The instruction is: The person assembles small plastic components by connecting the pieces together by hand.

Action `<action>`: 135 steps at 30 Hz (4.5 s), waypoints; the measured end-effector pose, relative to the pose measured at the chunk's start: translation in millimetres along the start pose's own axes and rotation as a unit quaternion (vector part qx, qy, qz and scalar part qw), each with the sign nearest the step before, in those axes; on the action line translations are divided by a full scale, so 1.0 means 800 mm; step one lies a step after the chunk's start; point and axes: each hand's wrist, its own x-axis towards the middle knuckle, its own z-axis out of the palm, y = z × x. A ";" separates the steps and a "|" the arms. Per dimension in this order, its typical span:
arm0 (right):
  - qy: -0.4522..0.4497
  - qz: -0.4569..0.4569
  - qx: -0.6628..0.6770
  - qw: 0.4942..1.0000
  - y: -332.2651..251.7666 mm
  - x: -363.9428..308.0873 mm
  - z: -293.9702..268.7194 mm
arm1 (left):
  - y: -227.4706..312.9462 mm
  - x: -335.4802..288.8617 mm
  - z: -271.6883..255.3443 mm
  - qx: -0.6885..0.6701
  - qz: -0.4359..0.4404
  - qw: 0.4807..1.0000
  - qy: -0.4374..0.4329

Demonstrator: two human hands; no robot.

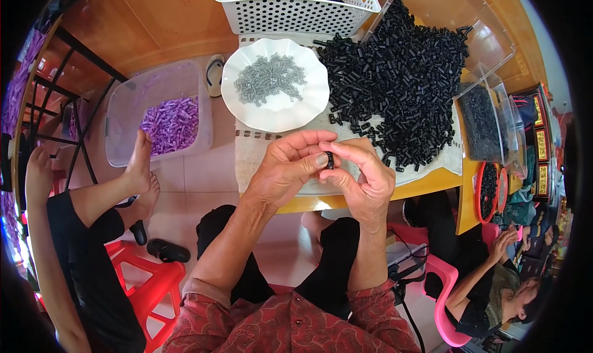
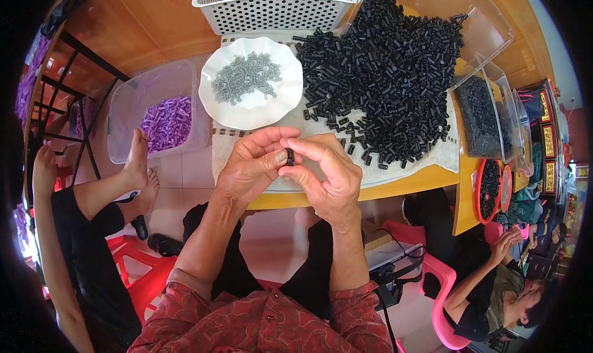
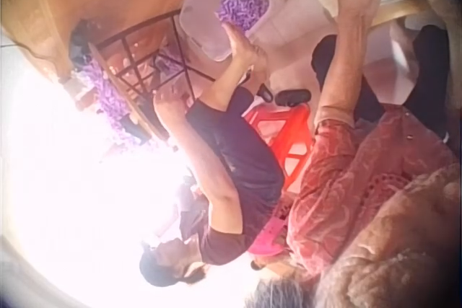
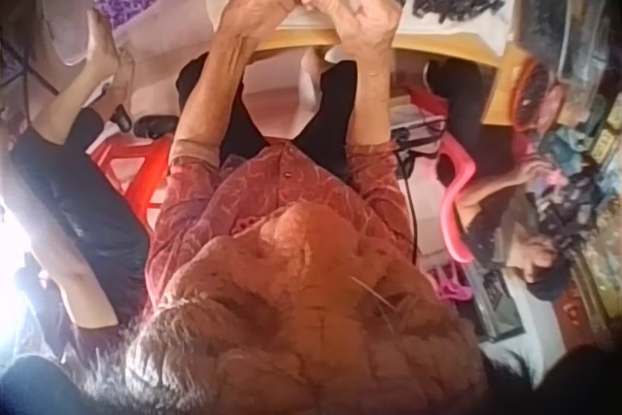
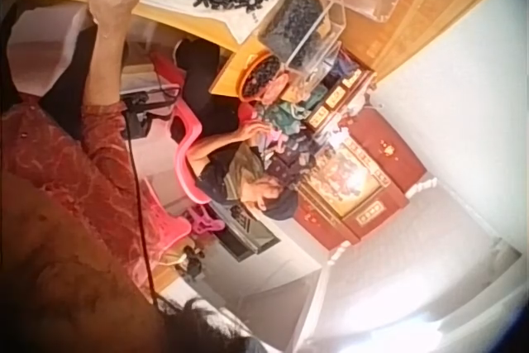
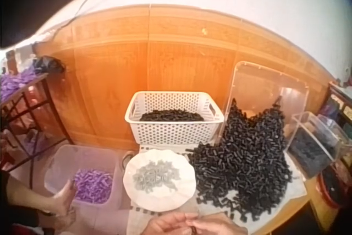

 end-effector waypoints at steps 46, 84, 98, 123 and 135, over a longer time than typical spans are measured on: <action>0.075 -0.010 0.031 0.997 0.018 -0.005 0.003 | 0.009 -0.007 0.017 0.169 0.036 0.985 -0.011; 0.365 0.115 -0.098 0.919 0.076 -0.017 -0.072 | 0.132 0.154 0.064 0.232 0.243 0.930 0.151; 0.140 0.112 -0.216 0.960 0.061 -0.015 -0.068 | -0.008 0.014 0.039 0.293 0.135 0.928 0.188; -0.019 0.044 -0.143 0.989 0.020 -0.001 -0.032 | -0.020 -0.002 0.026 0.291 0.074 0.945 0.128; 0.079 0.059 0.000 0.995 0.025 -0.003 -0.039 | -0.007 -0.001 0.020 0.124 0.047 0.988 0.080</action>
